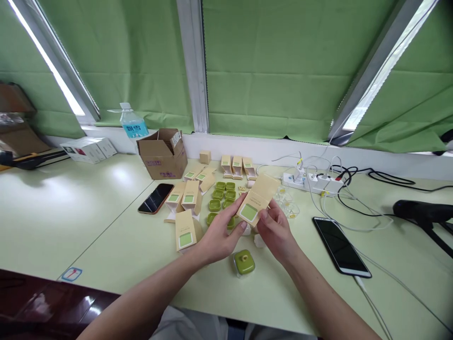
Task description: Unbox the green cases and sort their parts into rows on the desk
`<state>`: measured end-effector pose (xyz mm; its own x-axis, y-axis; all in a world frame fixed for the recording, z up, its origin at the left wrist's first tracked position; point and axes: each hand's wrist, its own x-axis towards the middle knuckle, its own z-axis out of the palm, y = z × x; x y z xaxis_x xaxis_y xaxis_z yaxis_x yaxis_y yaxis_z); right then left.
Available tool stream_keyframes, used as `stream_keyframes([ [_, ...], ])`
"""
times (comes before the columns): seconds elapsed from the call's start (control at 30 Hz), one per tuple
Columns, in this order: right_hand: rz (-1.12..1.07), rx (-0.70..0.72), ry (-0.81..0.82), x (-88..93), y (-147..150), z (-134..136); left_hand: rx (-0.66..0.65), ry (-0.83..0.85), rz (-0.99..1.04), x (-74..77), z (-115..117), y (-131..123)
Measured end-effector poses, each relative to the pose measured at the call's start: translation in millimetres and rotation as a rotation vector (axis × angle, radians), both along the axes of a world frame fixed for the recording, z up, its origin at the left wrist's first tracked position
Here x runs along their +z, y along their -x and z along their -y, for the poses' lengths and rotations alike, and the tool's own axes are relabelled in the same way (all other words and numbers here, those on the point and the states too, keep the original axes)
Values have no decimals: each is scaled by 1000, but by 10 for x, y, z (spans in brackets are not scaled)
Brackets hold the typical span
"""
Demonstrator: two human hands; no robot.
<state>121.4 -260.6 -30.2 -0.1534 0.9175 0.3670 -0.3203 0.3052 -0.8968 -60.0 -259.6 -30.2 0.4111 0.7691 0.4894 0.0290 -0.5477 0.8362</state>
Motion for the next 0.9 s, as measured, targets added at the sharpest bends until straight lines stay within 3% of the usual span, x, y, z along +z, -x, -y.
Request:
stream_keyframes([
  [0.2, -53, -1, -3, -30, 33, -12, -81, 221, 242, 17, -30, -55],
  [0.47, -5, -75, 17, -83, 70, -19, -73, 337, 290, 119, -32, -60],
  [0.77, -190, -34, 148, -75, 31, -76, -97, 348, 291, 74, -20, -58],
  [0.9, -206, -4, 209, -67, 44, -82, -21, 335, 276, 30, -42, -56],
])
